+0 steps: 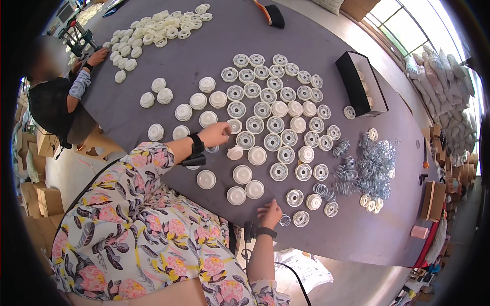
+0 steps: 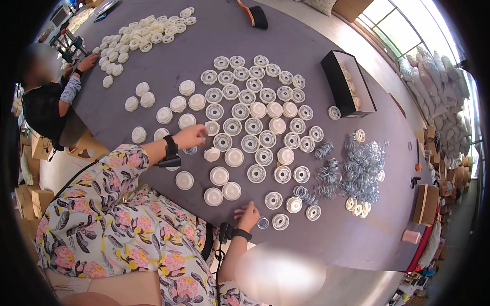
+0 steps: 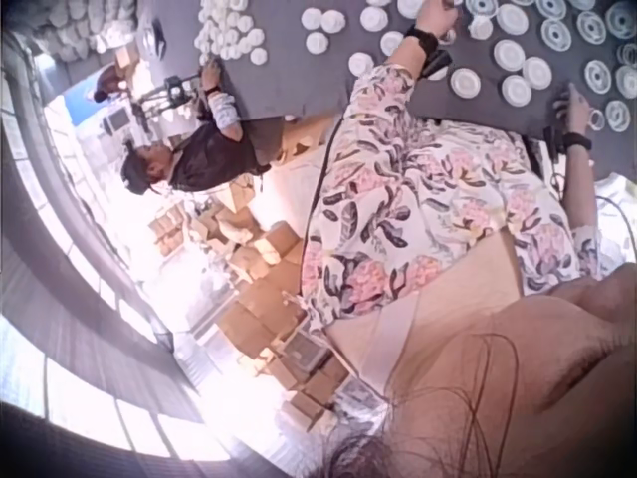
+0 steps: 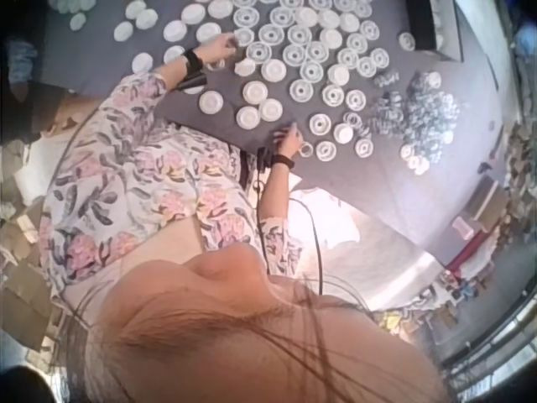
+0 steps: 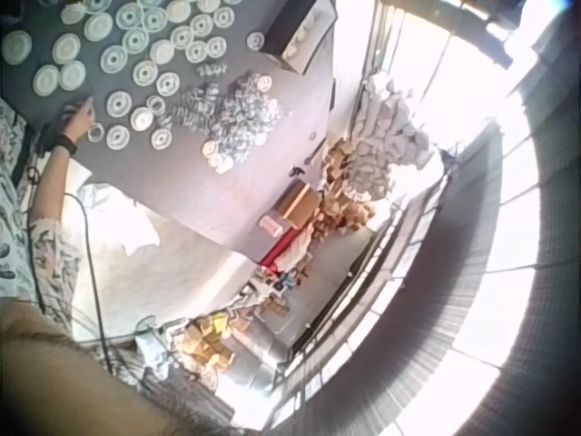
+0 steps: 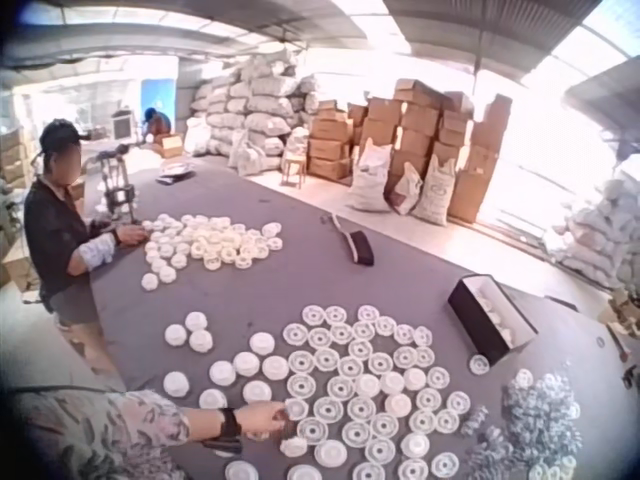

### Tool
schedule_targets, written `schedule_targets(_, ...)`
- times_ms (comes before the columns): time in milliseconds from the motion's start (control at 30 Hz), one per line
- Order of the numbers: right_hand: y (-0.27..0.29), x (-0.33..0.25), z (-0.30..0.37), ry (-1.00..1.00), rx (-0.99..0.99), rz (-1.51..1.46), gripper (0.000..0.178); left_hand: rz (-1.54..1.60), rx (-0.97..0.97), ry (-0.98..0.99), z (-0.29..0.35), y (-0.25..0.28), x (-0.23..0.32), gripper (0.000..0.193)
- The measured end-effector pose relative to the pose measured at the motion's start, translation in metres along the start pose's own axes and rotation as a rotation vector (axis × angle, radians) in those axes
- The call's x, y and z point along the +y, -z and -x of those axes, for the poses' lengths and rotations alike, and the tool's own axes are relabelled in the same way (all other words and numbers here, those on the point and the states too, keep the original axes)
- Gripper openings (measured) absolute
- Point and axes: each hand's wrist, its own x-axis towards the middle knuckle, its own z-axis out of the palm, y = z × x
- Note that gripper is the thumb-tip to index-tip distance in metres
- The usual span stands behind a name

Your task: Assembling small plastic rings and metal springs on a production table.

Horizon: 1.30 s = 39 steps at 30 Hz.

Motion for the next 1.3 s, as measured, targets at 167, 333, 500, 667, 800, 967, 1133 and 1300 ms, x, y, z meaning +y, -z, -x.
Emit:
schedule_targets(167,0.001,-0.001,-0.001,0.005,-0.002,-0.006,0.034,-0.403,0.159,-0.323,0.010,-0.008,0.014,0.027)
schedule_targets(333,0.001,-0.009,0.004,-0.028,-0.015,0.032,0.034,-0.777,0.060,-0.477,0.026,-0.035,0.005,0.043)
schedule_targets(500,-0.001,-0.002,0.002,0.008,0.022,0.010,0.036,-0.811,0.058,-0.446,0.024,-0.025,0.003,0.046)
schedule_targets(667,0.002,-0.003,0.000,-0.025,-0.011,0.048,0.037,-0.806,-0.090,-0.345,0.021,-0.021,0.008,0.045)
schedule_targets(800,0.001,-0.005,0.002,-0.019,-0.009,0.031,0.037,-0.386,0.126,-0.440,0.006,-0.022,0.034,0.045)
schedule_targets(967,0.001,-0.006,0.003,-0.035,-0.006,0.054,0.037,-0.612,0.068,-0.406,-0.023,-0.042,0.036,0.046)
schedule_targets(1133,0.001,-0.005,0.001,-0.039,-0.008,0.048,0.037,-0.462,0.113,-0.431,-0.017,-0.032,0.030,0.041)
schedule_targets(1300,-0.001,-0.004,0.001,-0.002,0.003,0.014,0.037,-0.465,0.178,-0.246,0.008,0.013,0.013,0.038)
